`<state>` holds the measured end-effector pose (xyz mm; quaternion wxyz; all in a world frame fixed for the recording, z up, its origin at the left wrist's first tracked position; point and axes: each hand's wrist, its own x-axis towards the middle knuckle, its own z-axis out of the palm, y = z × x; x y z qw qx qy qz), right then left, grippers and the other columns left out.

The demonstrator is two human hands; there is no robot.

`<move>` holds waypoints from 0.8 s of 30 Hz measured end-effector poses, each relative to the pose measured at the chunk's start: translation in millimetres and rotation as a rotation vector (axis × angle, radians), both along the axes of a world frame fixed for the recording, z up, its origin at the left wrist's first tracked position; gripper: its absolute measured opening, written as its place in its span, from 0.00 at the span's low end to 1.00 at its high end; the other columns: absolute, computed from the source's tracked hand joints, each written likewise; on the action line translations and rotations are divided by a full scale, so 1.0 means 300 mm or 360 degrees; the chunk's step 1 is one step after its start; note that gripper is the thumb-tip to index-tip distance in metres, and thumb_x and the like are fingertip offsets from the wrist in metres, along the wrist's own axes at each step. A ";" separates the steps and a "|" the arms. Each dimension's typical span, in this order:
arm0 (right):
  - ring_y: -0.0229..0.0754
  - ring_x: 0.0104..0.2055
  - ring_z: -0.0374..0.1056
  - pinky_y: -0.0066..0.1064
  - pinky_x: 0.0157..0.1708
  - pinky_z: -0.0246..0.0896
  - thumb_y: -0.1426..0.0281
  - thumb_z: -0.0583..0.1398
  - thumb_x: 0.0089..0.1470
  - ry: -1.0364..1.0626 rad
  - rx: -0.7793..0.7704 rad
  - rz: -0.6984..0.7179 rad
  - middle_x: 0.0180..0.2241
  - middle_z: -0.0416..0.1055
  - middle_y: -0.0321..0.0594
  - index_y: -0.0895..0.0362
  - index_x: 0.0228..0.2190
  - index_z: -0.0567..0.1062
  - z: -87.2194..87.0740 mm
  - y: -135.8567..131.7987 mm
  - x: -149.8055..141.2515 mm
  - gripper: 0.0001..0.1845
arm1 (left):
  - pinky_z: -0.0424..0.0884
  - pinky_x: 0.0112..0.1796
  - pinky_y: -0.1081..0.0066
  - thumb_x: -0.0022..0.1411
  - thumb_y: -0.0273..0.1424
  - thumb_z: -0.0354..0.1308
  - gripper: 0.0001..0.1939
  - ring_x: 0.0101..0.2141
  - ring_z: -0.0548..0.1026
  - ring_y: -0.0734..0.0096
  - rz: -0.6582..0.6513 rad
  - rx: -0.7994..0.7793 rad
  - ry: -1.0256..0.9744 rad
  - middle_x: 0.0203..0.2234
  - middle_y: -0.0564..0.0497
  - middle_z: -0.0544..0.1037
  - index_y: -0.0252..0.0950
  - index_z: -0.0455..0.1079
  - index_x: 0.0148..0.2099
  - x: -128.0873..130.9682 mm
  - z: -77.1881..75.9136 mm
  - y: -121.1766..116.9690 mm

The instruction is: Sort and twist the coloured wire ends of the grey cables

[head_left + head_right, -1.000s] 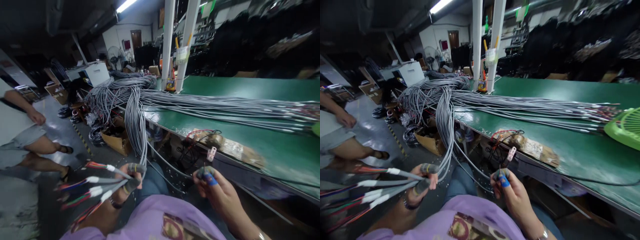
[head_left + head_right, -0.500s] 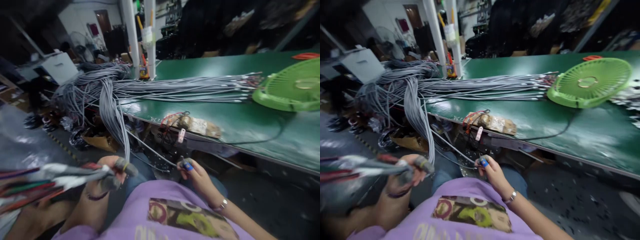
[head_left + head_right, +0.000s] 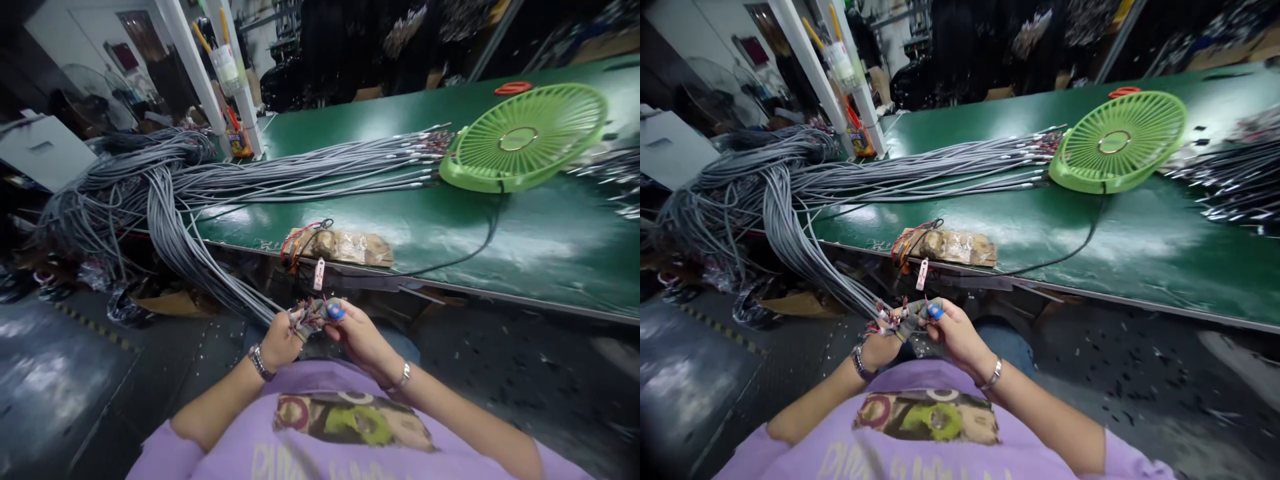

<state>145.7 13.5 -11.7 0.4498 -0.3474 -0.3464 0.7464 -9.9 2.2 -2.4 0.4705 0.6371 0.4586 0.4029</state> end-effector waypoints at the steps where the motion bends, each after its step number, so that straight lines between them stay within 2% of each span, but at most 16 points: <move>1: 0.29 0.17 0.49 0.25 0.20 0.42 0.49 0.66 0.42 0.0016 0.0002 0.0024 0.20 0.66 0.31 0.57 0.23 0.68 -0.007 -0.001 -0.002 0.25 | 0.73 0.44 0.62 0.59 0.43 0.60 0.15 0.36 0.77 0.60 -0.0017 -0.0001 0.0038 0.29 0.47 0.81 0.37 0.79 0.38 -0.007 -0.001 0.000; 4: 0.30 0.17 0.50 0.25 0.20 0.46 0.48 0.64 0.45 0.0017 0.0041 0.0127 0.17 0.63 0.29 0.57 0.24 0.69 -0.027 -0.005 0.001 0.25 | 0.73 0.34 0.68 0.60 0.45 0.57 0.18 0.29 0.74 0.66 -0.0137 -0.0088 0.0113 0.28 0.47 0.80 0.35 0.77 0.37 -0.025 -0.001 -0.004; 6: 0.30 0.18 0.52 0.26 0.21 0.48 0.48 0.62 0.47 -0.0032 0.0077 0.0142 0.18 0.65 0.31 0.57 0.25 0.70 -0.037 -0.001 0.013 0.24 | 0.70 0.28 0.72 0.60 0.49 0.56 0.21 0.24 0.71 0.70 -0.0161 -0.0197 0.0096 0.24 0.48 0.78 0.34 0.76 0.33 -0.036 -0.004 -0.008; 8: 0.31 0.19 0.55 0.26 0.21 0.50 0.49 0.62 0.49 -0.0109 0.0121 0.0037 0.23 0.70 0.36 0.57 0.28 0.71 -0.043 0.011 0.033 0.23 | 0.68 0.25 0.73 0.59 0.52 0.55 0.25 0.21 0.69 0.72 -0.0056 -0.0300 0.0092 0.19 0.50 0.75 0.34 0.73 0.27 -0.046 -0.016 -0.013; 11: 0.33 0.22 0.60 0.26 0.22 0.55 0.50 0.64 0.47 -0.0230 0.0176 -0.0084 0.30 0.73 0.39 0.56 0.32 0.72 -0.038 0.027 0.063 0.22 | 0.67 0.24 0.73 0.58 0.54 0.53 0.28 0.19 0.69 0.73 0.0222 -0.0424 0.0073 0.15 0.52 0.70 0.35 0.67 0.21 -0.053 -0.041 -0.020; 14: 0.34 0.24 0.62 0.27 0.23 0.58 0.54 0.68 0.40 -0.0326 0.0213 0.0143 0.29 0.73 0.37 0.55 0.33 0.73 -0.016 0.023 0.061 0.22 | 0.67 0.25 0.73 0.54 0.56 0.55 0.28 0.19 0.68 0.73 0.0449 -0.0481 0.0006 0.16 0.53 0.70 0.35 0.66 0.21 -0.045 -0.052 -0.026; 16: 0.35 0.24 0.62 0.27 0.23 0.59 0.56 0.70 0.38 -0.0398 0.0267 0.0267 0.26 0.71 0.35 0.55 0.31 0.72 0.002 0.013 0.037 0.21 | 0.67 0.25 0.72 0.52 0.57 0.58 0.28 0.20 0.68 0.73 0.0496 -0.0480 -0.0007 0.16 0.53 0.70 0.35 0.66 0.21 -0.036 -0.047 -0.031; 21: 0.34 0.22 0.58 0.27 0.22 0.57 0.54 0.69 0.39 -0.0475 0.0326 0.0140 0.20 0.65 0.31 0.55 0.24 0.69 0.025 0.027 -0.027 0.20 | 0.68 0.28 0.71 0.53 0.53 0.60 0.25 0.22 0.69 0.71 0.0364 -0.0420 0.0060 0.16 0.52 0.72 0.35 0.69 0.21 -0.041 -0.020 -0.044; 24: 0.31 0.18 0.53 0.25 0.18 0.49 0.52 0.68 0.38 -0.0416 0.0227 0.0246 0.16 0.60 0.28 0.56 0.22 0.68 0.027 0.061 -0.029 0.23 | 0.71 0.31 0.70 0.55 0.51 0.59 0.23 0.25 0.73 0.68 0.0184 -0.0495 0.0079 0.19 0.49 0.76 0.34 0.72 0.23 -0.056 -0.003 -0.036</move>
